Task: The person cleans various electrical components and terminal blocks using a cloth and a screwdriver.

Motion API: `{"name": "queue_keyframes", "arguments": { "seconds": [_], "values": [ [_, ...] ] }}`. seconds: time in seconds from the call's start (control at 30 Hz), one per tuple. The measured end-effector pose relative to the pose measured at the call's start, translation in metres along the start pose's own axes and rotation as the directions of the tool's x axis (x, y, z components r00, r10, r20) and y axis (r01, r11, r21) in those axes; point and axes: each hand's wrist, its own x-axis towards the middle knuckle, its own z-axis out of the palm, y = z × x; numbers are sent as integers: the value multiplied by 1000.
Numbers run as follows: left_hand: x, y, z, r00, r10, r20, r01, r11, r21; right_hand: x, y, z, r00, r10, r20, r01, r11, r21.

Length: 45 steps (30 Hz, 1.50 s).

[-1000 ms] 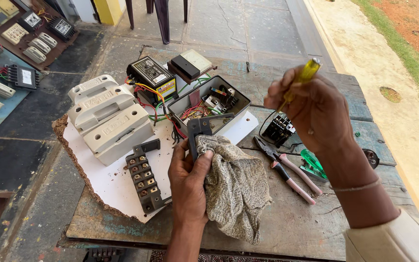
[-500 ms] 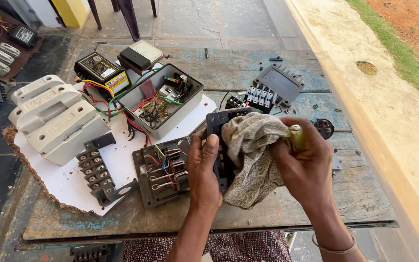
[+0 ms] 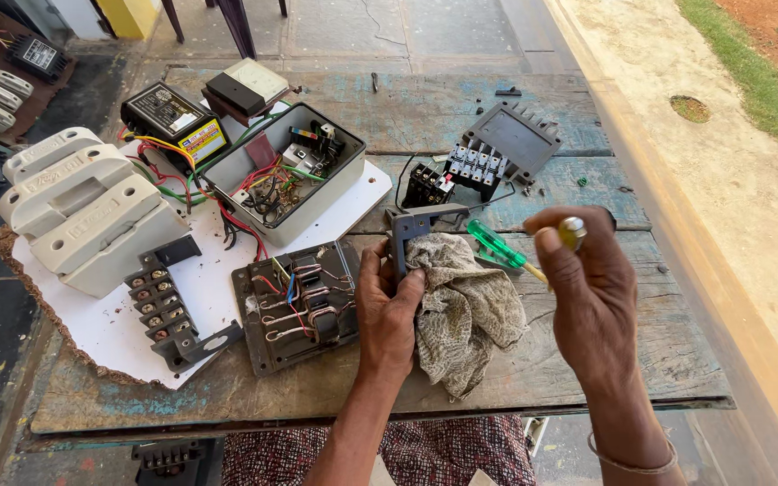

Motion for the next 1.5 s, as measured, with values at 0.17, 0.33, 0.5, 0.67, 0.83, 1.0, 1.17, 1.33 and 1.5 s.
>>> {"name": "queue_keyframes", "arguments": {
  "seconds": [0.17, 0.33, 0.5, 0.67, 0.83, 1.0, 1.17, 1.33, 1.5],
  "values": [
    [3, -5, 2, 1000, -12, 5, 12, 1000, 16, 0, 0, 13, 980, 139, -144, -71, 914, 399],
    [3, -10, -1, 999, -32, -22, 34, 995, 96, -17, 15, 53, 983, 92, -157, -7, 884, 468],
    [5, -12, -2, 1000, 5, 23, -6, 1000, 30, -31, 36, 80, 980, 127, -152, -45, 891, 452],
    [3, -14, -2, 1000, -8, 13, 8, 1000, 1, -39, 38, 87, 929, -325, -180, 315, 946, -80],
    [4, -15, -3, 1000, 17, 20, -18, 1000, 19, -47, 26, 74, 961, -275, -21, 265, 941, -213],
    [1, -13, 0, 1000, 20, 22, -20, 1000, 13, -39, 27, 74, 963, -248, -107, 227, 958, -173],
    [2, -8, -1, 999, 35, 26, -36, 999, 37, -43, 21, 77, 927, -370, 54, 367, 870, -331],
    [-4, -9, 1, 999, 34, 17, -36, 994, 102, -43, 22, 73, 980, -191, -59, 183, 975, -123],
    [-3, -7, -4, 990, 135, -27, -127, 971, 201, -58, 19, 70, 988, -147, -37, 144, 987, -72]
  ]
}}
